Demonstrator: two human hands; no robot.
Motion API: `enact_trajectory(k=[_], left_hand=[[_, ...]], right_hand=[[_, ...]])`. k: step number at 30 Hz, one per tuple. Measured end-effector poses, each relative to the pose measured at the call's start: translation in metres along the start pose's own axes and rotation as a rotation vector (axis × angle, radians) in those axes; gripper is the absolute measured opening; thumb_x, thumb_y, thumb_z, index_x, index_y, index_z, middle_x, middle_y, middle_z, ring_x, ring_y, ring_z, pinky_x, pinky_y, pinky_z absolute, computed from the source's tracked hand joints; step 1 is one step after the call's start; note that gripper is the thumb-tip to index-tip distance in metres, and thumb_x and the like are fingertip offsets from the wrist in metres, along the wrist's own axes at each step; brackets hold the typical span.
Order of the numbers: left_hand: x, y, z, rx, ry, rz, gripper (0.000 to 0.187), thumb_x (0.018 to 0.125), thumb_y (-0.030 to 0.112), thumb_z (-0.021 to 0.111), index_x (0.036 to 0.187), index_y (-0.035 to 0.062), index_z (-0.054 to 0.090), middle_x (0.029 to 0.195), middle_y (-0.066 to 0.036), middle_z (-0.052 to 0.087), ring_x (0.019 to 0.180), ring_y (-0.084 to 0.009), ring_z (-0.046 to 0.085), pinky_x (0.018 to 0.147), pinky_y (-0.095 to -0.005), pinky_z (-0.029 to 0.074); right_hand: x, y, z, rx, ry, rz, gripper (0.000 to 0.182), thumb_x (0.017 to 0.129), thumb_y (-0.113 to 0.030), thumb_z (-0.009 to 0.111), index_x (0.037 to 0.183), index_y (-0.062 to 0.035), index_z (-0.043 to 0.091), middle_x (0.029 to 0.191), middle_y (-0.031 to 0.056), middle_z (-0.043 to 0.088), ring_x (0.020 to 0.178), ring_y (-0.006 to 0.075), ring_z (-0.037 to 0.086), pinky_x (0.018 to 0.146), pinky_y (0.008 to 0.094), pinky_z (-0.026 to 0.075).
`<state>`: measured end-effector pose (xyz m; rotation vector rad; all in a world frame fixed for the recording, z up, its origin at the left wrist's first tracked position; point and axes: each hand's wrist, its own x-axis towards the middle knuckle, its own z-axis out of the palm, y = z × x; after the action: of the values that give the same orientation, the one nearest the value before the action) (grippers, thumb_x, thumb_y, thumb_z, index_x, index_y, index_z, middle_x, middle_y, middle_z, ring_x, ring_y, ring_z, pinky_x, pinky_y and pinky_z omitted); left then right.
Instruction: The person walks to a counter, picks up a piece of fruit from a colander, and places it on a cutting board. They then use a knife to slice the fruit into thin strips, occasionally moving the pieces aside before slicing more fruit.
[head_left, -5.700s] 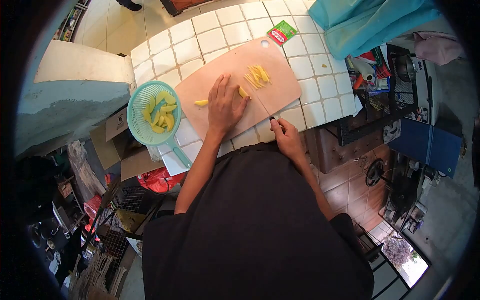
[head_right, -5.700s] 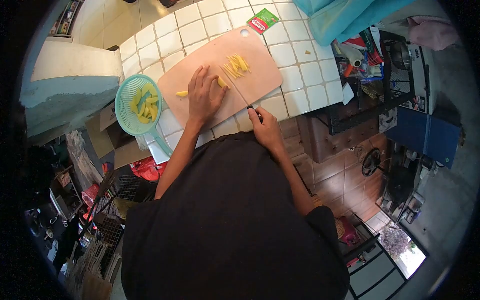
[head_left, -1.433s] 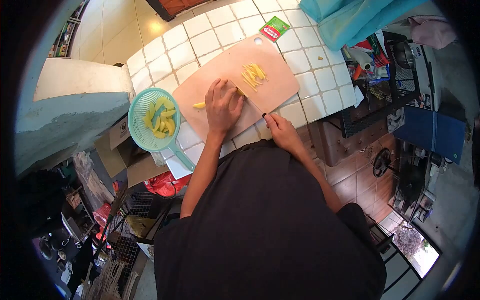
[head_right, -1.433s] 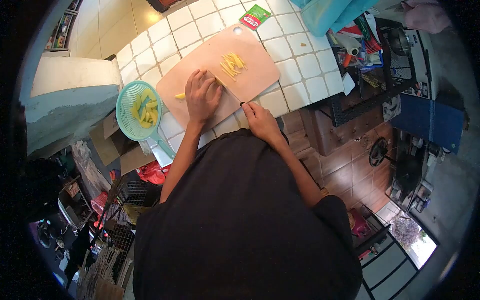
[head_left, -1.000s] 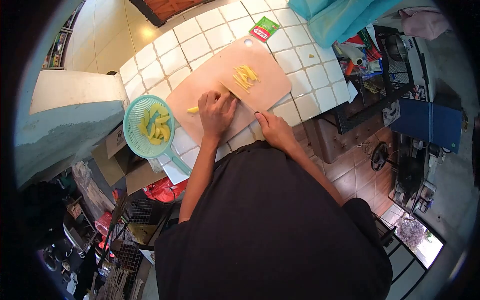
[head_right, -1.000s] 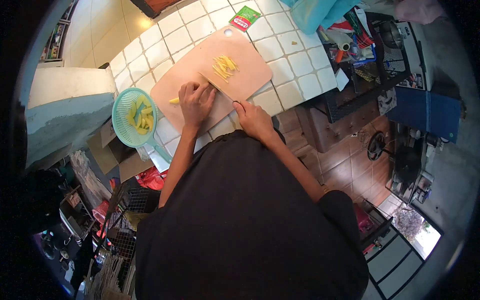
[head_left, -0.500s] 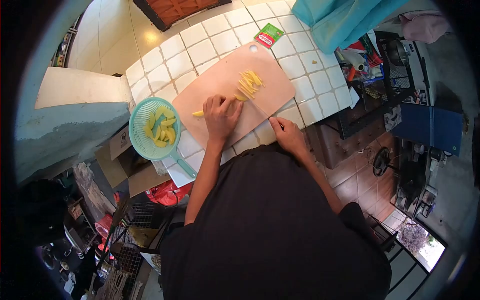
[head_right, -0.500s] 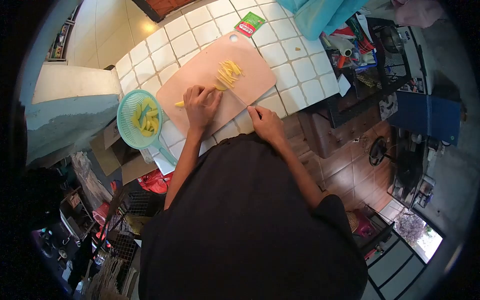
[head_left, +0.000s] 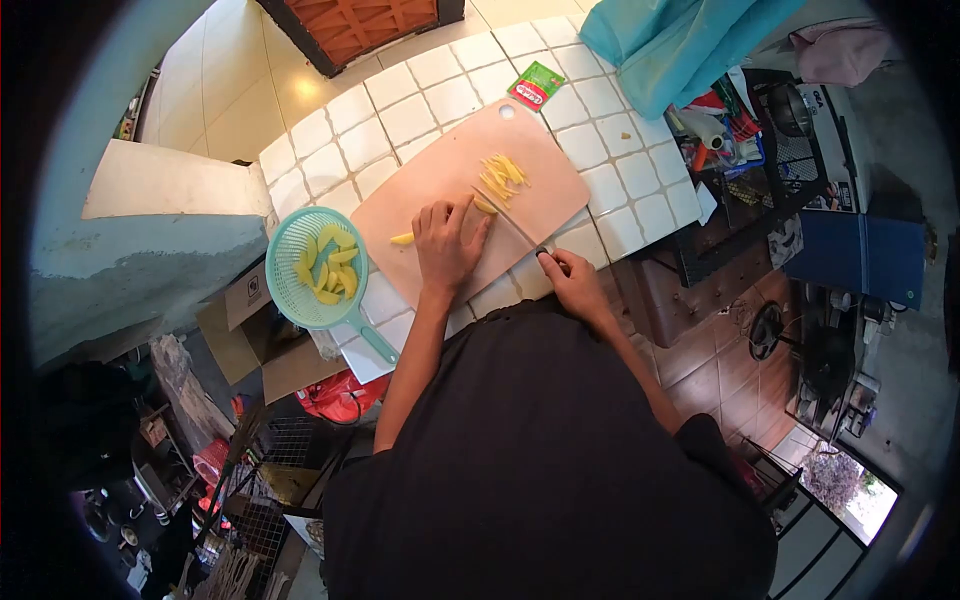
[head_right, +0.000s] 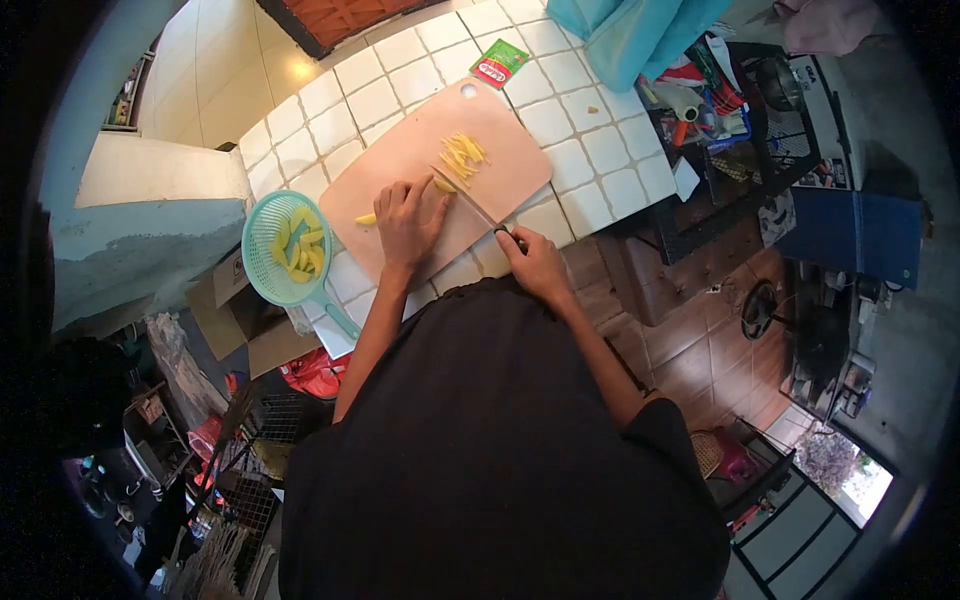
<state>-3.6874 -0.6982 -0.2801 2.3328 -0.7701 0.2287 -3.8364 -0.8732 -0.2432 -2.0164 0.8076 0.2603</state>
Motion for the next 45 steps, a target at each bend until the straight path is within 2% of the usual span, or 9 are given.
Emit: enact_trajectory(k=[5, 7, 13, 20, 28, 35, 41, 43, 45], left_hand=[[-0.003, -0.002, 0.003, 0.010, 0.001, 0.122, 0.042, 0.091, 0.028, 0.072, 0.130, 0.0130, 0.067, 0.129, -0.013, 0.059, 0.122, -0.0317, 0.054, 0.104, -0.0423, 0.039], [-0.004, -0.002, 0.003, -0.011, -0.063, 0.100, 0.043, 0.093, 0.028, 0.070, 0.134, 0.0153, 0.065, 0.146, -0.016, 0.051, 0.134, -0.0345, 0.048, 0.110, -0.0446, 0.036], [-0.002, 0.001, -0.001, 0.061, -0.162, 0.162, 0.045, 0.099, 0.036, 0.063, 0.138, 0.0150, 0.062, 0.164, -0.020, 0.030, 0.149, -0.0366, 0.032, 0.117, -0.0494, 0.028], [0.002, 0.009, -0.003, 0.044, -0.089, 0.103, 0.052, 0.098, 0.037, 0.063, 0.147, 0.0197, 0.054, 0.165, -0.020, 0.030, 0.151, -0.0363, 0.030, 0.118, -0.0495, 0.028], [-0.005, -0.002, 0.007, 0.052, 0.007, 0.057, 0.030, 0.092, 0.027, 0.070, 0.111, 0.0042, 0.072, 0.143, -0.019, 0.054, 0.141, -0.0357, 0.044, 0.113, -0.0469, 0.036], [-0.005, -0.001, 0.005, 0.008, 0.009, 0.011, 0.030, 0.090, 0.025, 0.072, 0.111, 0.0046, 0.072, 0.142, -0.017, 0.054, 0.141, -0.0354, 0.044, 0.114, -0.0463, 0.036], [-0.004, -0.005, 0.006, 0.012, 0.013, 0.004, 0.032, 0.087, 0.025, 0.074, 0.112, 0.0050, 0.071, 0.142, -0.017, 0.054, 0.141, -0.0356, 0.044, 0.114, -0.0467, 0.037], [-0.004, -0.004, 0.004, 0.006, 0.011, 0.001, 0.033, 0.086, 0.025, 0.075, 0.112, 0.0055, 0.071, 0.142, -0.017, 0.054, 0.140, -0.0355, 0.044, 0.113, -0.0465, 0.037], [-0.004, -0.003, 0.004, 0.006, 0.015, 0.002, 0.033, 0.086, 0.025, 0.075, 0.112, 0.0056, 0.071, 0.142, -0.017, 0.054, 0.140, -0.0353, 0.044, 0.113, -0.0463, 0.037]], right_hand=[[-0.007, -0.015, -0.008, -0.054, 0.115, -0.081, 0.046, 0.096, -0.046, 0.066, 0.096, 0.0001, 0.068, 0.084, 0.0241, 0.070, 0.083, 0.0430, 0.069, 0.070, 0.0482, 0.051], [-0.010, -0.020, -0.010, -0.144, 0.211, -0.118, 0.044, 0.094, -0.045, 0.069, 0.099, -0.0014, 0.069, 0.089, 0.0228, 0.072, 0.086, 0.0428, 0.070, 0.073, 0.0494, 0.053], [-0.012, -0.023, -0.015, -0.252, 0.224, -0.214, 0.042, 0.092, -0.043, 0.072, 0.103, -0.0031, 0.070, 0.097, 0.0202, 0.074, 0.090, 0.0403, 0.071, 0.076, 0.0489, 0.055], [-0.011, -0.019, -0.013, -0.224, 0.290, -0.228, 0.040, 0.094, -0.041, 0.069, 0.099, -0.0020, 0.070, 0.091, 0.0195, 0.073, 0.086, 0.0396, 0.071, 0.075, 0.0486, 0.055], [-0.006, -0.014, -0.012, -0.044, 0.049, -0.096, 0.044, 0.099, -0.043, 0.063, 0.096, -0.0002, 0.070, 0.079, 0.0243, 0.069, 0.078, 0.0423, 0.069, 0.068, 0.0494, 0.050], [-0.005, -0.010, -0.010, -0.111, 0.026, -0.070, 0.045, 0.099, -0.045, 0.060, 0.096, -0.0008, 0.070, 0.079, 0.0238, 0.069, 0.079, 0.0448, 0.067, 0.068, 0.0495, 0.049], [0.008, 0.015, 0.001, 0.076, -0.147, -0.107, 0.049, 0.103, -0.044, 0.054, 0.089, 0.0016, 0.067, 0.068, 0.0149, 0.065, 0.064, 0.0286, 0.065, 0.063, 0.0420, 0.049], [0.004, 0.003, -0.004, 0.250, -0.282, 0.103, 0.050, 0.106, -0.042, 0.051, 0.085, 0.0011, 0.064, 0.062, 0.0084, 0.058, 0.059, 0.0182, 0.058, 0.059, 0.0368, 0.046], [0.002, -0.001, -0.003, 0.269, -0.265, 0.092, 0.051, 0.107, -0.042, 0.049, 0.084, 0.0008, 0.064, 0.060, 0.0071, 0.057, 0.058, 0.0166, 0.058, 0.058, 0.0356, 0.045]])
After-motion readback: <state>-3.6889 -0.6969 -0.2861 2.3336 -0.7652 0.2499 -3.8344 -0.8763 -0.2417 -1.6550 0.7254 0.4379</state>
